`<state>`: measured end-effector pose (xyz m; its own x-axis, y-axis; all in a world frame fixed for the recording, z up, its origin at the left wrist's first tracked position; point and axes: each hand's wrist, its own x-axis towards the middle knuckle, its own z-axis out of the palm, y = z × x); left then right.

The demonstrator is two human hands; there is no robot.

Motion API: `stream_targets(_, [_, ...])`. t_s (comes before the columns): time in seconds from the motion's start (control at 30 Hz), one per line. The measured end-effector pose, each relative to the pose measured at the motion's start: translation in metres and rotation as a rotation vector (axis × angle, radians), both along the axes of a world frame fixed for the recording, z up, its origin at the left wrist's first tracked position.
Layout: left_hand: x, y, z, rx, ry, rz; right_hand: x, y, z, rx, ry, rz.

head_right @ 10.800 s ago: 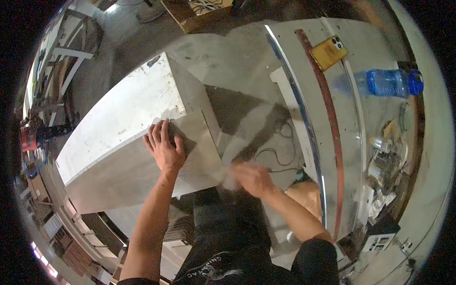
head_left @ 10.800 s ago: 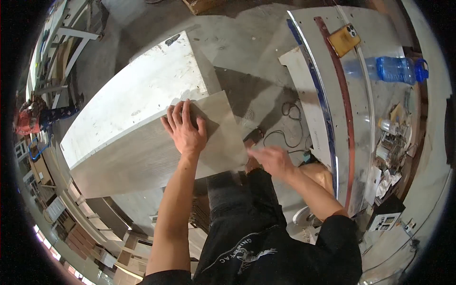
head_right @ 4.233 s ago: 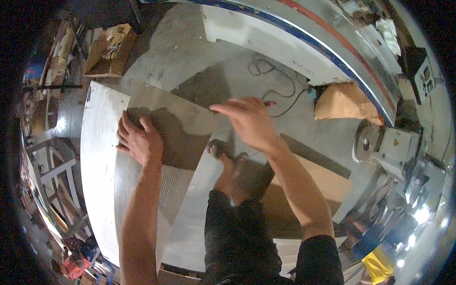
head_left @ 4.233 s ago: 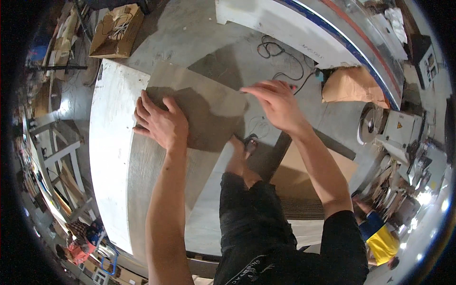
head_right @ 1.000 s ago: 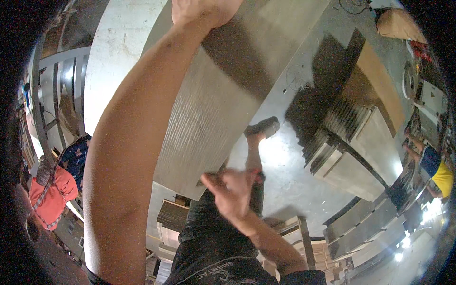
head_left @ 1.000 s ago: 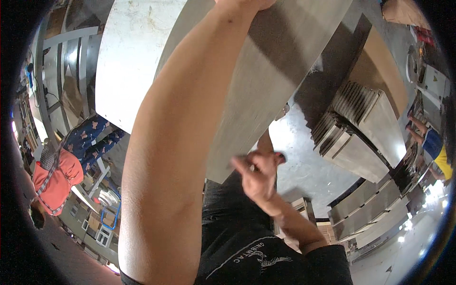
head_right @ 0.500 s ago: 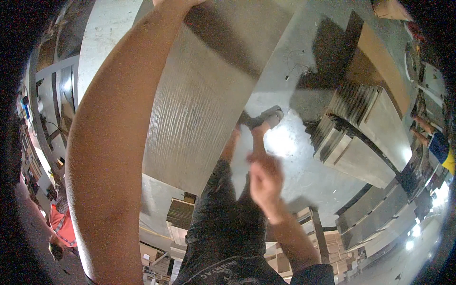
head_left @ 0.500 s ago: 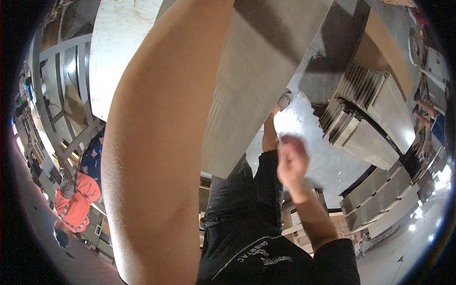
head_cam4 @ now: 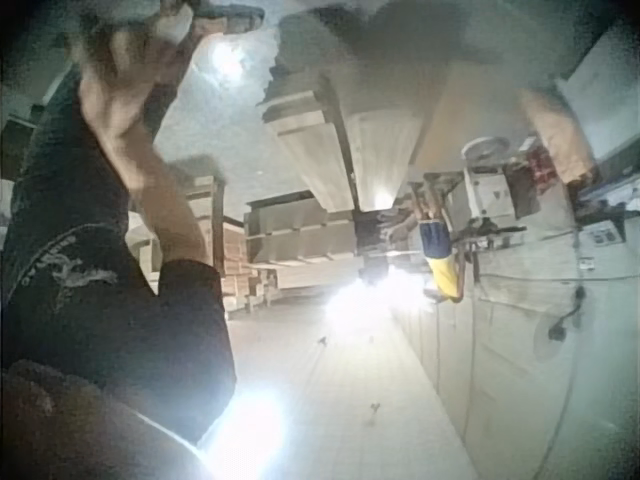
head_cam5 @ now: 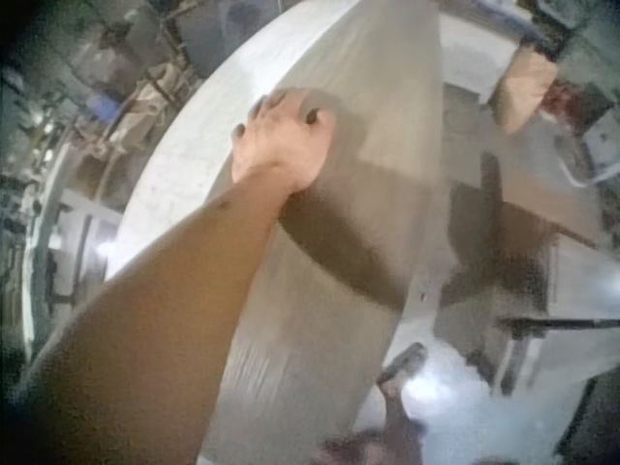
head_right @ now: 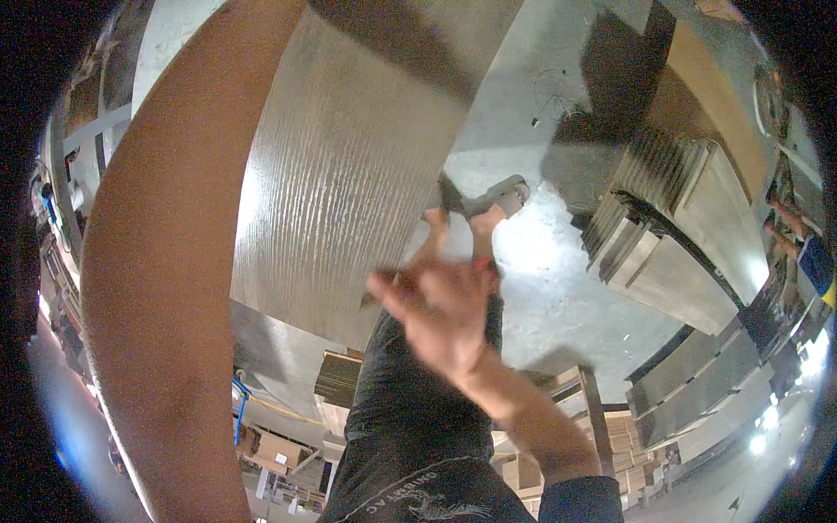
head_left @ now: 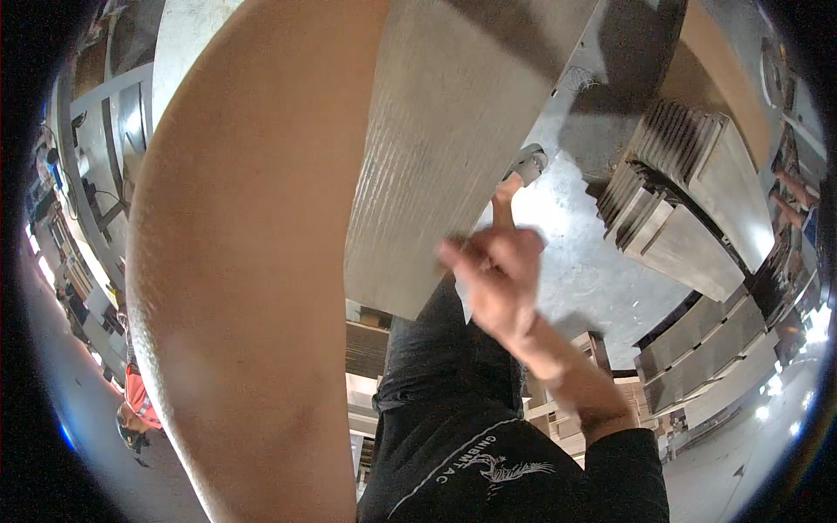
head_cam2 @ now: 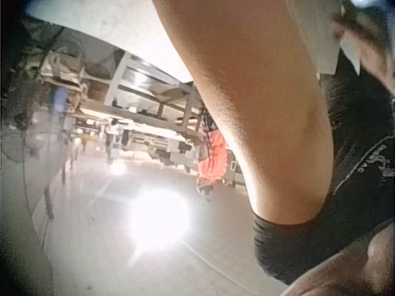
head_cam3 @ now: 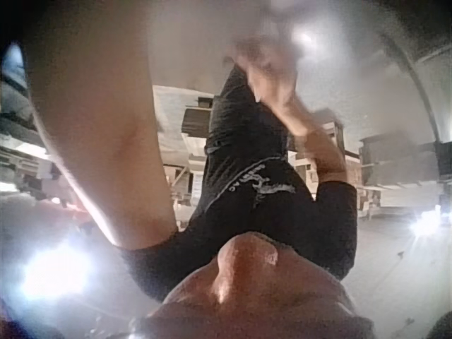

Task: Trimming or scoring the edges of wooden laminate panels using a utility knife in a factory setting.

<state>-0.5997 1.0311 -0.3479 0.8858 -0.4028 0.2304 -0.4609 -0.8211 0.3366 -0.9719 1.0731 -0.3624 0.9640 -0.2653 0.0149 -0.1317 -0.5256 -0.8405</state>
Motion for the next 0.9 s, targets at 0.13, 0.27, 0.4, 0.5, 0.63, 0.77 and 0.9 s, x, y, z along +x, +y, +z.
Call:
stream_targets(0.13, [-0.006,-0.018,0.001,-0.005,0.020,-0.004,-0.086,0.055,0.019,-0.058,0.092,0.299])
stream_targets(0.27, [-0.006,-0.012,0.001,0.041,0.056,0.059,-0.137,0.088,0.017,0.254,0.427,0.555])
stream_targets(0.4, [-0.017,-0.026,0.011,0.067,0.118,0.152,-0.140,0.063,-0.001,0.442,0.423,0.094])
stream_targets(0.5, [-0.010,-0.022,0.007,0.061,0.050,0.028,-0.148,0.036,-0.007,0.976,0.768,-0.395])
stream_targets(0.63, [0.003,-0.023,0.003,0.105,0.025,-0.034,-0.157,0.012,0.001,1.456,0.821,-0.735])
stream_targets(0.77, [0.002,-0.019,-0.003,0.170,0.038,-0.005,-0.197,0.017,0.028,1.551,0.774,-0.714])
stream_targets(0.9, [-0.007,-0.016,0.000,0.242,-0.060,0.038,-0.234,0.021,0.053,1.585,0.729,-0.848])
